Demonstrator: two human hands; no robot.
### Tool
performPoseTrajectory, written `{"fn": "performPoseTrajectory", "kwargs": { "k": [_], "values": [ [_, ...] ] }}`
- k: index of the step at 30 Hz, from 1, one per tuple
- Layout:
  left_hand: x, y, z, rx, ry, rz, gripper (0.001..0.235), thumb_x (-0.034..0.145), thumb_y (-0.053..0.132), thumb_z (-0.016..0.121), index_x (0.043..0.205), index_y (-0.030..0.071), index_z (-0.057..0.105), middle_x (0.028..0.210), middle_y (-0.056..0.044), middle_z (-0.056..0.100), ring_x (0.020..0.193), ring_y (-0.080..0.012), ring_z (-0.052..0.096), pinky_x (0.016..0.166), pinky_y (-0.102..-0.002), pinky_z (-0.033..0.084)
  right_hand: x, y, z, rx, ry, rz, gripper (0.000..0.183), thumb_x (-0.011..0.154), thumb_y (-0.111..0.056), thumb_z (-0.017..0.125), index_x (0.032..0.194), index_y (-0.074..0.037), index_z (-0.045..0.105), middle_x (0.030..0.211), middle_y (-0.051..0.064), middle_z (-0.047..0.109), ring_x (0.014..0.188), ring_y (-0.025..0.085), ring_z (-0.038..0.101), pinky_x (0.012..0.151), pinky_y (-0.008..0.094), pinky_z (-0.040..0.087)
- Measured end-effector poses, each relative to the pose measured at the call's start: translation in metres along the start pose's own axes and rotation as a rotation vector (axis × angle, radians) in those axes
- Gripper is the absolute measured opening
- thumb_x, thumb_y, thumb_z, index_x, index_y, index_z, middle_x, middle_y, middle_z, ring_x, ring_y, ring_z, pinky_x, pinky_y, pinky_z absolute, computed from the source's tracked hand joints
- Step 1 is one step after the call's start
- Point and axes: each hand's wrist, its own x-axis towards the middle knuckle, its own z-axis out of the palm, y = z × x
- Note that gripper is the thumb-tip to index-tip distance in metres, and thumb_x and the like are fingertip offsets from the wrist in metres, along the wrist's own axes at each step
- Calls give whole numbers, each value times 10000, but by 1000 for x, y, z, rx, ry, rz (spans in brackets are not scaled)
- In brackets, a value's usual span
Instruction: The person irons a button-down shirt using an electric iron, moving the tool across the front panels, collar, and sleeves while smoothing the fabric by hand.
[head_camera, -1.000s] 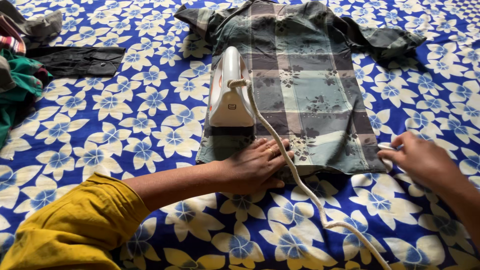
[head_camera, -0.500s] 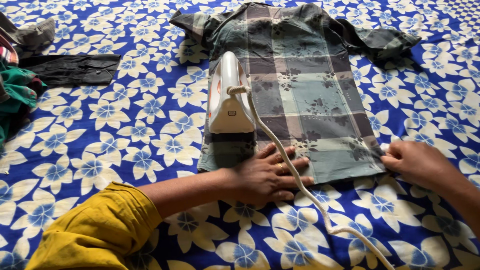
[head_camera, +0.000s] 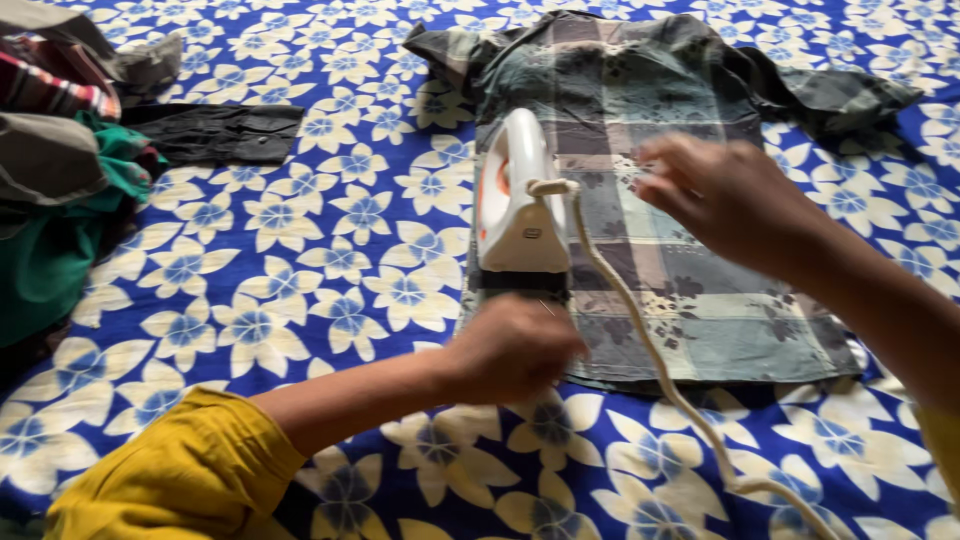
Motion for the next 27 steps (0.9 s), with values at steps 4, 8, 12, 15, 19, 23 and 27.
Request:
{"fn": "performPoseTrajectory", "kwargs": {
  "k": [4,8,12,15,19,23,27],
  "values": [
    [-27,-49,-52,31,587,-216,137,968,-20,561,1004,37,681,909,-81,724,705,-154,716,563,-261,595,87,-47,14,363,-177,90,749,1027,-442,550,1575,-22,261,1036,257,731,839,286,764,680,397,645],
    [-34,-102,-73,19,706,-467,165,888,-15,554,999,6,674,984,-117,687,805,-185,683,712,-326,603,138,-80,45,356,-234,218,673,968,-383,666,1478,-4,445,1208,223,686,940,260,733,751,409,625],
    [-44,-122,-59,85,590,-542,197,891,-1,542,1034,13,678,1058,-122,657,917,-181,674,847,-329,586,140,-73,42,213,-362,271,829,878,-186,663,1610,-109,282,1261,241,661,940,315,740,779,433,654],
    [-41,-114,-56,81,548,-568,214,869,22,572,1047,22,691,1087,-112,656,889,-193,677,826,-336,575,104,-67,30,75,-439,222,899,852,-204,694,1623,-185,233,1284,226,652,934,308,742,797,444,656],
    [-35,-103,-60,147,476,-572,246,839,34,609,1068,37,700,1106,-120,646,928,-251,660,852,-391,538,39,-73,-5,-138,-642,425,920,974,-256,663,1671,-297,63,1298,233,659,959,295,749,846,432,650],
    [-18,-116,-55,313,463,-427,247,803,55,660,1045,38,705,1161,-150,648,1102,-303,622,979,-446,477,2,-69,-13,-243,-694,480,934,992,-296,610,1663,-343,-37,1257,231,675,857,236,776,756,389,677],
    [1,-123,-36,309,354,-210,280,889,84,601,1153,38,681,1343,-172,627,1168,-298,619,1019,-389,489,7,-62,-4,-303,-593,519,831,1051,-204,537,1708,-334,47,1016,195,727,613,182,615,511,315,548]
  ]
}}
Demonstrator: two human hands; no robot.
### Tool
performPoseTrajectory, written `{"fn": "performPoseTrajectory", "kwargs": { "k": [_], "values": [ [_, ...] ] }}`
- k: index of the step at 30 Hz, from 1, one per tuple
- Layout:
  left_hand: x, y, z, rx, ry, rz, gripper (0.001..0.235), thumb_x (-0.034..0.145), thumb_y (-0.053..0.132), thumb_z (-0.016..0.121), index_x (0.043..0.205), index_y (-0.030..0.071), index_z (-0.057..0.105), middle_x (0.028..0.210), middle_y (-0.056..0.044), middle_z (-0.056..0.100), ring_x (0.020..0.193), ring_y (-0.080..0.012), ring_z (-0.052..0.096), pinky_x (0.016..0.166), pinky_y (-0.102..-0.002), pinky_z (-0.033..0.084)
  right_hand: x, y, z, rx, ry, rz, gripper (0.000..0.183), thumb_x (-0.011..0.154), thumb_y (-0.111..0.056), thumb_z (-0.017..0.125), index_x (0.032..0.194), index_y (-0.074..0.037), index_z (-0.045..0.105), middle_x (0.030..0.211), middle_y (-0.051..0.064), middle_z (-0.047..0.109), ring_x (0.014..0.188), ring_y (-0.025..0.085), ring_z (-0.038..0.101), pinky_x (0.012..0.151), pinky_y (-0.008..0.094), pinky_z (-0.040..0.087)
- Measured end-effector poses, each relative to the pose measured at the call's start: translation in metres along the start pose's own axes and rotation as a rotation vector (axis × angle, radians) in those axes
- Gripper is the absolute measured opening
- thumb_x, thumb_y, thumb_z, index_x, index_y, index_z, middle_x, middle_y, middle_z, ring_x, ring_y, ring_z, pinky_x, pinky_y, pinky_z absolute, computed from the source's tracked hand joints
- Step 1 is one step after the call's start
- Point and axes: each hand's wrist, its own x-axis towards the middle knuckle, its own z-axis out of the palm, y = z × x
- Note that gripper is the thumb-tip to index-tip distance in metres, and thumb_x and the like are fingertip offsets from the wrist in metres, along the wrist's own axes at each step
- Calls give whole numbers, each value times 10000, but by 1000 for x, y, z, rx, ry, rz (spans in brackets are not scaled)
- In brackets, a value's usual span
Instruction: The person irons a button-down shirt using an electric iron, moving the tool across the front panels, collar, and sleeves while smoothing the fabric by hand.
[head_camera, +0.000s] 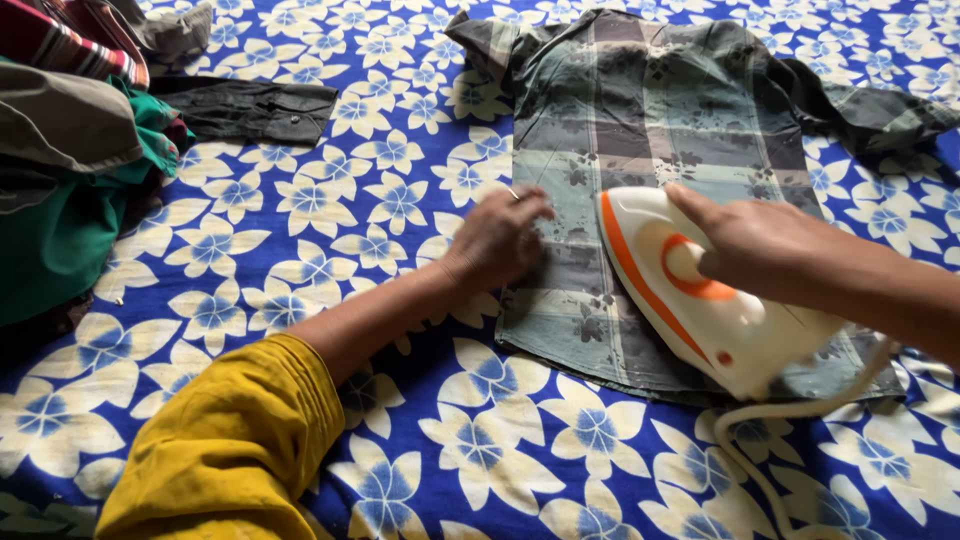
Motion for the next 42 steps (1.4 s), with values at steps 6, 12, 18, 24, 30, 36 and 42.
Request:
{"fn": "performPoseTrajectory", "kwargs": {
  "k": [6,12,18,24,30,36,42],
  "values": [
    [-13,14,-1,95,24,156,215,909,160,648,1086,40,670,1207,-152,651,1161,-314,620,1024,-448,472,75,-29,-24,33,248,-183,768,1005,-182,587,1657,-278,192,869,184,715,604,201,627,528,363,562],
    [-10,21,-14,123,-51,93,115,815,96,664,926,92,693,1004,-81,642,960,-285,602,872,-430,496,172,-75,-66,-27,520,-368,771,859,-171,718,1574,-226,434,1135,199,721,923,321,729,792,462,607],
    [-12,15,-19,-26,7,-32,140,843,40,680,719,103,680,854,-30,645,890,-242,620,832,-396,527,162,-83,-72,-22,463,-367,812,841,-194,747,1581,-251,419,1170,204,716,984,329,722,857,474,606],
    [-10,2,-5,-160,9,-193,181,884,58,643,715,103,688,799,-42,666,825,-228,661,731,-398,545,106,-57,-50,9,329,-372,827,875,-225,733,1598,-314,342,1176,151,729,846,274,761,835,433,624],
    [60,-96,15,-36,238,-368,309,805,10,581,1107,30,646,985,-225,650,867,-358,685,772,-443,559,157,-84,-68,27,391,-302,751,928,-151,666,1614,-295,396,1162,180,740,869,286,770,785,435,664],
    [150,-162,24,-160,26,-691,435,897,146,581,1311,215,696,1297,-95,710,1239,-297,644,1121,-435,456,180,-93,-78,-23,512,-332,751,859,-258,800,1533,-230,470,1225,143,701,960,275,690,852,437,594],
    [159,-201,69,14,157,-654,650,823,-32,477,1377,255,657,1529,-99,512,1378,-349,479,1201,-485,304,101,-78,-56,35,264,-205,776,977,-230,647,1653,-320,277,994,179,759,731,245,707,702,415,640]
  ]
}}
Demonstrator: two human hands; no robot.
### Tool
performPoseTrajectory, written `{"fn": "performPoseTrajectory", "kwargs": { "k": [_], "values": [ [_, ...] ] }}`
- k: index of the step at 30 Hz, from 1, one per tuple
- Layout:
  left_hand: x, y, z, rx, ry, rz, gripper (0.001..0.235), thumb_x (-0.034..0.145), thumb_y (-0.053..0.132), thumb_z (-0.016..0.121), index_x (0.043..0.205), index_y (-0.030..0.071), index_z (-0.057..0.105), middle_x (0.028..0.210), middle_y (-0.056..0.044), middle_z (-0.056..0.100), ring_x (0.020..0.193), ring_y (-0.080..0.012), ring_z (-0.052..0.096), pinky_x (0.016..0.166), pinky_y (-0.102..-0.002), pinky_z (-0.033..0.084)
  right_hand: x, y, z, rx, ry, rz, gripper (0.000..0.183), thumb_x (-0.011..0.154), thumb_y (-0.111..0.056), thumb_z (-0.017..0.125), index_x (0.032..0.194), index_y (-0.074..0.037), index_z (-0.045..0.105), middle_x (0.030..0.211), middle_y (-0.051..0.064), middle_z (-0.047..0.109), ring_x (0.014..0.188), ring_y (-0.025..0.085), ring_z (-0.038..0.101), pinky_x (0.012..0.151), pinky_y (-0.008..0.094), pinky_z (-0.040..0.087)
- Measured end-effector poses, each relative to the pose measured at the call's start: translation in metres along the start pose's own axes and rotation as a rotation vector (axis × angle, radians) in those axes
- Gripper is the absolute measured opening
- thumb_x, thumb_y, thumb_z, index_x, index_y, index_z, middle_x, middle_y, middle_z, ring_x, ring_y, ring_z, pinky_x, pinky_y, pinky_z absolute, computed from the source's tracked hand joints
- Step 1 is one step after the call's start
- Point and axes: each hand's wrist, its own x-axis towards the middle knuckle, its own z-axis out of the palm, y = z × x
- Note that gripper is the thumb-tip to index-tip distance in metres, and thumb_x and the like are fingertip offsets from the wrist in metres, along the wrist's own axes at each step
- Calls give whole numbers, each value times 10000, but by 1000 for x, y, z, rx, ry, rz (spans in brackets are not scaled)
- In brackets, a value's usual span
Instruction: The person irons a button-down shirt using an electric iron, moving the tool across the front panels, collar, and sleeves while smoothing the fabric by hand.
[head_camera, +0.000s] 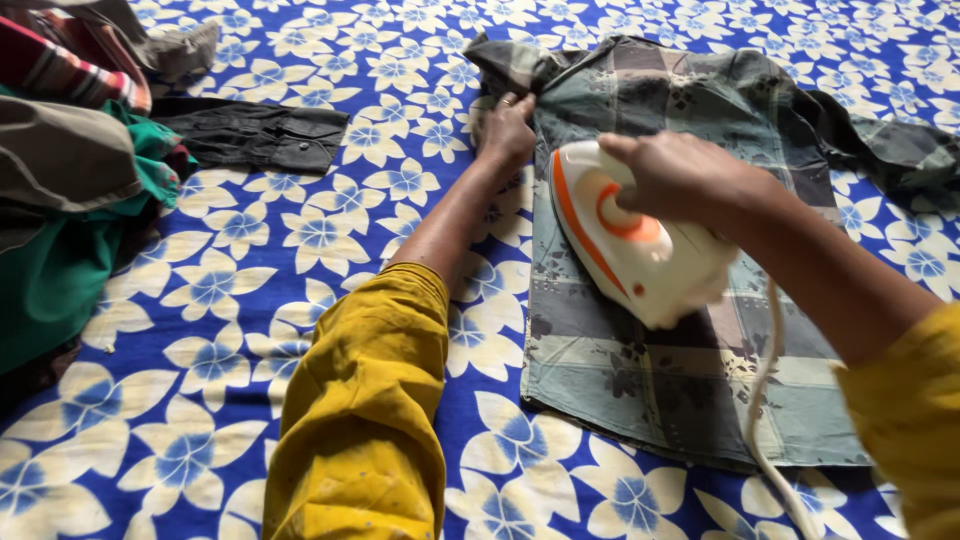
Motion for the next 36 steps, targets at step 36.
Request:
{"fn": "performPoseTrajectory", "kwargs": {
  "k": [36],
  "values": [
    [8,-19,-28,-64,-218,-25,441,910,111,671,1347,171,661,1475,-45,552,1377,-245,505,1185,-384,356,108,-2,-9,-93,258,-181,786,811,-272,802,1533,-263,494,1242,182,703,1072,329,687,924,462,564]
  ]
}}
